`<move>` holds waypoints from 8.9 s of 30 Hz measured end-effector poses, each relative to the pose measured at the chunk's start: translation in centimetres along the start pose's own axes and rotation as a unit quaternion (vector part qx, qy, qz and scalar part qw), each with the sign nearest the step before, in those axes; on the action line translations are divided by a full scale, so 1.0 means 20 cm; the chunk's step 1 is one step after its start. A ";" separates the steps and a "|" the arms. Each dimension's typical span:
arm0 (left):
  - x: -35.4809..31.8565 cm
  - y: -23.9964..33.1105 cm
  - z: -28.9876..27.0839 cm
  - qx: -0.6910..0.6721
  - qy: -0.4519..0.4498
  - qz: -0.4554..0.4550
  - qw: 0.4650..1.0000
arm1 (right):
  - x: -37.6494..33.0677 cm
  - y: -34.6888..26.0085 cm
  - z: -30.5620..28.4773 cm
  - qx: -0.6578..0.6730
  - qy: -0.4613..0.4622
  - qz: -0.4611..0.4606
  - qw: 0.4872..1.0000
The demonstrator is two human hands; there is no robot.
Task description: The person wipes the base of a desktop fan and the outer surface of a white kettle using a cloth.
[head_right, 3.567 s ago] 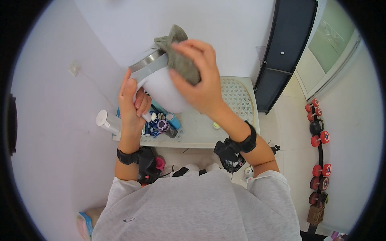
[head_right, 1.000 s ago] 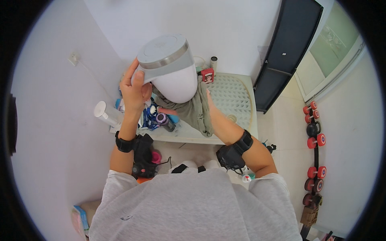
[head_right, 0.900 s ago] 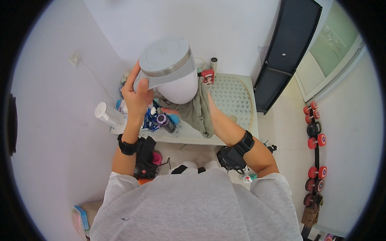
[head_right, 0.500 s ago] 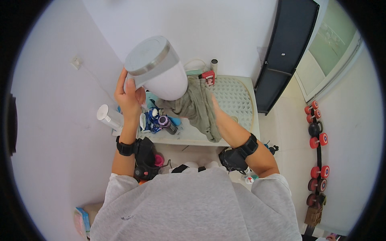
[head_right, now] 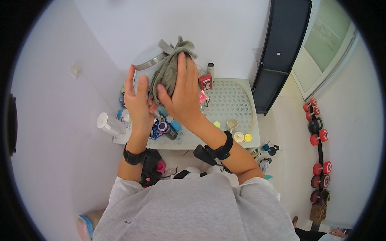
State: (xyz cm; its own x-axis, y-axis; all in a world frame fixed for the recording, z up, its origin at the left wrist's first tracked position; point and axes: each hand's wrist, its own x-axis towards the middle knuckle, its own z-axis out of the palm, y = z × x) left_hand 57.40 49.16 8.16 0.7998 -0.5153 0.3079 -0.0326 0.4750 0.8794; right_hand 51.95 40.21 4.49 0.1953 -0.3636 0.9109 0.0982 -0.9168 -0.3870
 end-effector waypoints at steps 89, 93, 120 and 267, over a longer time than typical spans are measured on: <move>0.11 -0.17 -0.18 0.085 -0.107 -0.066 0.988 | -0.15 0.29 -0.19 0.035 -0.091 0.011 0.995; 0.07 -0.14 -0.15 0.103 -0.118 0.005 0.988 | 0.01 0.28 -0.25 0.152 0.005 0.003 0.988; -0.02 -0.22 -0.16 0.062 -0.110 0.212 0.969 | 0.19 -0.12 -0.06 0.070 -0.185 -0.200 0.959; -0.05 -0.06 -0.20 -0.262 -0.300 -0.366 0.841 | -0.29 0.06 -0.38 0.658 -0.264 0.629 0.318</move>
State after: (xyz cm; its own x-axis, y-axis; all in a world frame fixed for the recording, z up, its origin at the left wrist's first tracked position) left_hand 59.07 51.96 5.39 0.0388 -0.9990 0.0208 0.7311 0.0426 0.6809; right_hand 43.47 40.01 -0.16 0.9907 0.0912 -0.1008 -0.1265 0.8900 -0.4381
